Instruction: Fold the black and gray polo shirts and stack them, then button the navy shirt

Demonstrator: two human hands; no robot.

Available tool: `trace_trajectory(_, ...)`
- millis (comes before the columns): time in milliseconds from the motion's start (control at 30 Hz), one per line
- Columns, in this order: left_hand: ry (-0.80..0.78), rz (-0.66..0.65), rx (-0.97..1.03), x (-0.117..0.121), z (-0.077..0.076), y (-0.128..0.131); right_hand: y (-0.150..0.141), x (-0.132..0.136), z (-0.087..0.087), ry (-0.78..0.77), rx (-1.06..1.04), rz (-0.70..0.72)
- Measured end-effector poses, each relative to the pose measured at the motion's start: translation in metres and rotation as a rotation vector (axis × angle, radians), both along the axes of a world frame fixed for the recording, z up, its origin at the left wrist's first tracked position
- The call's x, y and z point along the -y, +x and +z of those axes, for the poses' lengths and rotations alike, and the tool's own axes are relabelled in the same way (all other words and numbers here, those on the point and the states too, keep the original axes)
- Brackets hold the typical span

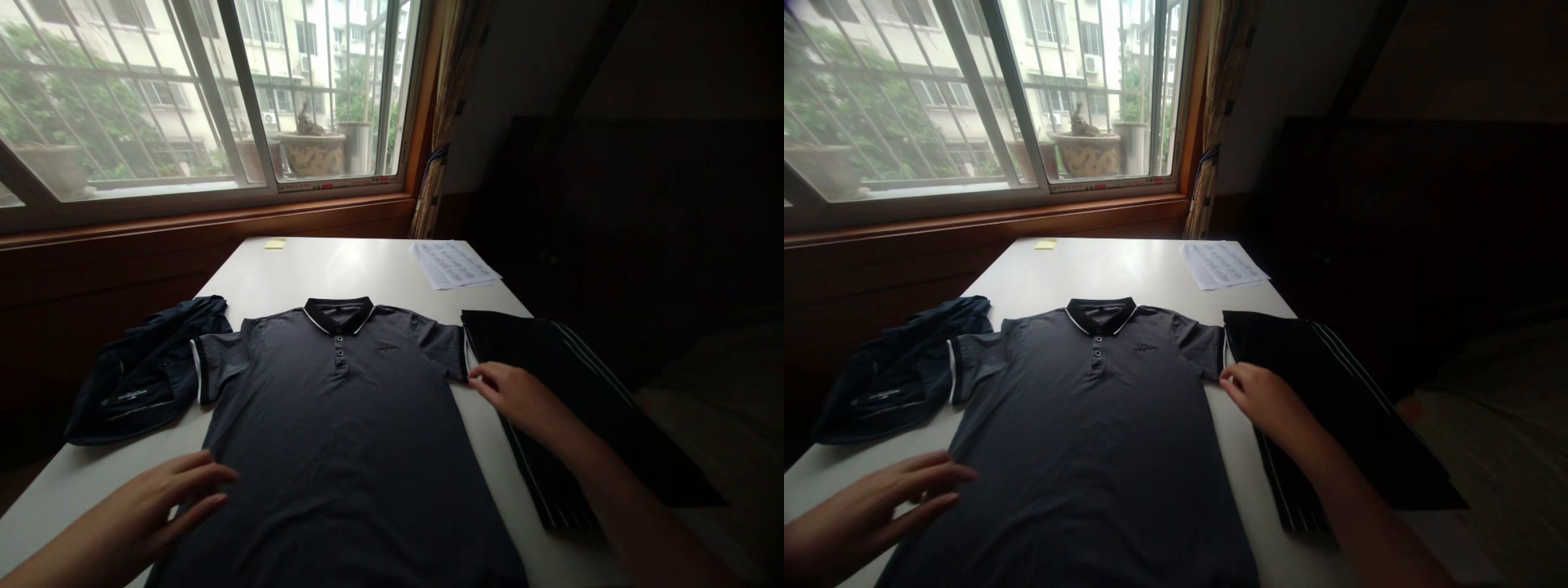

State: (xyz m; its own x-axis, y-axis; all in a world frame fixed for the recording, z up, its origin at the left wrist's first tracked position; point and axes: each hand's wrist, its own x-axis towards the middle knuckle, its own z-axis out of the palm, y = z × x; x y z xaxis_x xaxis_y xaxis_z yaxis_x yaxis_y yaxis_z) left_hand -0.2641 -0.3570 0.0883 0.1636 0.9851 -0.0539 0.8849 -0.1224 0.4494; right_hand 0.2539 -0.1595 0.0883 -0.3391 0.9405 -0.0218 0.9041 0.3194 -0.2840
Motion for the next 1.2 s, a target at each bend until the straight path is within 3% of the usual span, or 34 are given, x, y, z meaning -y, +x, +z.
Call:
trace_trajectory(67, -0.013, -0.175, -0.05, -0.034, 0.006, 0.026, -0.009, -0.036, -0.002, 0.126, 0.084, 0.005)
trace_trajectory(133, 0.059, -0.301, -0.073, -0.065, 0.003, 0.056, -0.019, -0.069, -0.005, 0.157, 0.157, -0.007)
trace_trajectory(333, 0.278, -0.536, -0.092, -0.148, -0.028, 0.14, -0.04, -0.129, -0.022, 0.016, 0.279, -0.047)
trace_trajectory(467, 0.293, -0.552, -0.124, -0.201, -0.043, 0.193, -0.045, -0.14, -0.024, -0.039, 0.323, -0.144)
trace_trajectory(633, 0.289, -0.44, -0.175, -0.25, -0.061, 0.248, -0.046, -0.146, -0.018, -0.12, 0.302, -0.236)
trace_trajectory(867, 0.319, -0.352, -0.172, -0.261, -0.085, 0.267, -0.028, -0.136, -0.007, -0.163, 0.026, -0.158)
trace_trajectory(1067, 0.306, -0.345, -0.173, -0.257, -0.083, 0.268, -0.012, -0.141, -0.012, -0.139, -0.277, -0.226)
trace_trajectory(1200, 0.34, -0.394, -0.183, -0.237, -0.084, 0.276, -0.012, -0.156, -0.013, -0.074, -0.387, -0.297)
